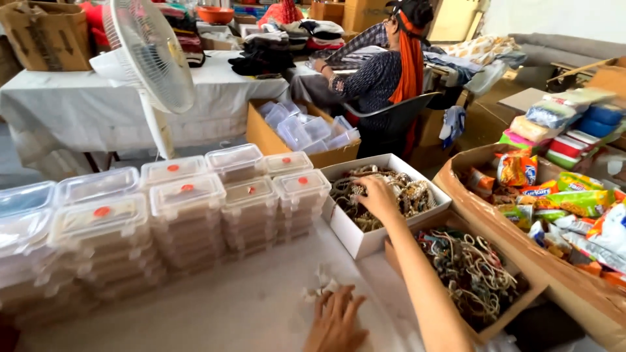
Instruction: Packing beaded jewelry necklaces into small plastic bags and containers.
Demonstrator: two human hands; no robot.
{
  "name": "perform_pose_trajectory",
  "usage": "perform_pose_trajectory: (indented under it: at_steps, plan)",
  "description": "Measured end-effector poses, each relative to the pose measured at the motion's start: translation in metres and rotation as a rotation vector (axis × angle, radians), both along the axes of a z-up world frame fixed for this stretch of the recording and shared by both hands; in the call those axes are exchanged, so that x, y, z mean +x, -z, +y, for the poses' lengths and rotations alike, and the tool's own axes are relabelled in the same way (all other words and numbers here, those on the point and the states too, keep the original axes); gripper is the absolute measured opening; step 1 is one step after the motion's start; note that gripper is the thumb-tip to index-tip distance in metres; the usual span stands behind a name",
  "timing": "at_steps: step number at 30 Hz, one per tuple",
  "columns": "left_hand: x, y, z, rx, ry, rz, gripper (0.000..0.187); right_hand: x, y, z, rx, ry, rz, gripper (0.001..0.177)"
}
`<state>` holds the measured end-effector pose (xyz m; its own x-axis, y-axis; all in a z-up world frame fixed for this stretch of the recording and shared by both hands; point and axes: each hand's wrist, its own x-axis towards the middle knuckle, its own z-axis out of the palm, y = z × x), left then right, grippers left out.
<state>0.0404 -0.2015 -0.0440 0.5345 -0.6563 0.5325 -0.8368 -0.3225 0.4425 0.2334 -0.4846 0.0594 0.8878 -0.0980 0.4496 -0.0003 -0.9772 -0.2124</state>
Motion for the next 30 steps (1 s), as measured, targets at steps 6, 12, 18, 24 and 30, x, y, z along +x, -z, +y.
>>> perform_pose_trajectory:
  at_steps: [6, 12, 18, 24, 30]
  plan:
    - [0.016, 0.021, 0.003, -0.088, -0.060, 0.185, 0.070, 0.035, 0.005, 0.009, -0.280, 0.095, 0.350, 0.075]
    - [0.009, 0.015, 0.007, -0.060, -0.045, 0.183, 0.070, 0.046, 0.009, 0.002, -0.381, 0.086, 0.227, 0.052]
    - [0.005, -0.004, 0.011, -0.020, -0.057, 0.243, 0.067, 0.032, 0.000, -0.026, 0.521, 0.474, -0.480, 0.015]
    - [0.005, -0.005, 0.011, 0.003, -0.045, 0.240, 0.069, 0.017, 0.002, -0.032, 0.415, 0.602, -0.644, 0.049]
    - [0.003, -0.009, 0.012, 0.015, -0.029, 0.207, 0.063, 0.033, 0.017, -0.031, 0.243, 0.251, -0.515, 0.042]
